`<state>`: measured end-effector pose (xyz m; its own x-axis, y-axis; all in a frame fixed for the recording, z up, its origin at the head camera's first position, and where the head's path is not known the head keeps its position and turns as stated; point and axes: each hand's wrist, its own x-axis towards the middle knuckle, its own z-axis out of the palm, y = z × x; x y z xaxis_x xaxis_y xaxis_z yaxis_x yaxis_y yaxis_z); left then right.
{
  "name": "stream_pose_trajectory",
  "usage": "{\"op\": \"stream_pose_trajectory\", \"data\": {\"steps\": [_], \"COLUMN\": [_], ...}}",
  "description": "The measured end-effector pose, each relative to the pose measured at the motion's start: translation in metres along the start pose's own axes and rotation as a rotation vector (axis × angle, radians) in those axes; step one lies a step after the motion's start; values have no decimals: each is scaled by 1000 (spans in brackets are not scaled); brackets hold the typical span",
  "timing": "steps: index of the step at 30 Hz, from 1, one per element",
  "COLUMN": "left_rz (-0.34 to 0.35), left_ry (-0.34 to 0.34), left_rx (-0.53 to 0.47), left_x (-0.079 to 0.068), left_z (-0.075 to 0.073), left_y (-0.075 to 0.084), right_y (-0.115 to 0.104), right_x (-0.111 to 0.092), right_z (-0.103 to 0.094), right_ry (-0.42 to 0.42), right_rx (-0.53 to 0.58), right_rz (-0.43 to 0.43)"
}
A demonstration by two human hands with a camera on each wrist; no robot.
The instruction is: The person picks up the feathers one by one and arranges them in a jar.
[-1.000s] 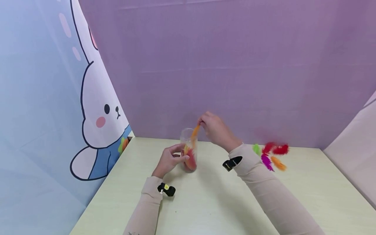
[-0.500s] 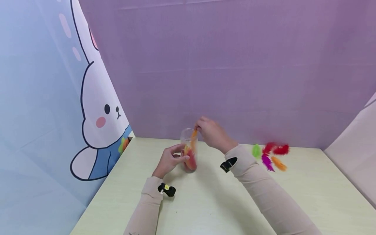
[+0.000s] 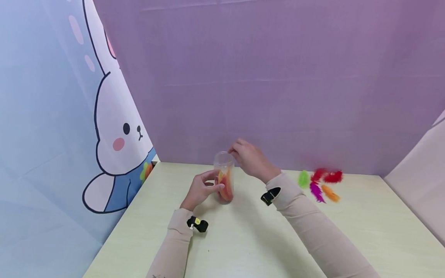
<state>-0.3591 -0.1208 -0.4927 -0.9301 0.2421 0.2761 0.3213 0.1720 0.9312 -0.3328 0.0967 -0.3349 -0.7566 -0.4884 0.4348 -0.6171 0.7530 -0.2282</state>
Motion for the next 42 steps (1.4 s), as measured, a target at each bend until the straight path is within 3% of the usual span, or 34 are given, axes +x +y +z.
{"op": "stream_pose_trajectory", "data": {"steps": [7, 14, 27, 42], "left_rz": [-4, -1, 18, 13], "left_ry": [0, -6, -11, -10], "left_rx": [1, 2, 15, 9], "left_x": [0, -1, 0, -1], "left_z": [1, 1, -1, -1], "left_y": [1, 2, -1, 3], "right_y": [11, 33, 96, 145], "right_x": [-10, -34, -108, -171], "right_z": [1, 11, 48, 47], "right_ry": [94, 178, 85, 2], "right_rx": [87, 146, 198, 186], "right_rz": [32, 155, 434, 647]}}
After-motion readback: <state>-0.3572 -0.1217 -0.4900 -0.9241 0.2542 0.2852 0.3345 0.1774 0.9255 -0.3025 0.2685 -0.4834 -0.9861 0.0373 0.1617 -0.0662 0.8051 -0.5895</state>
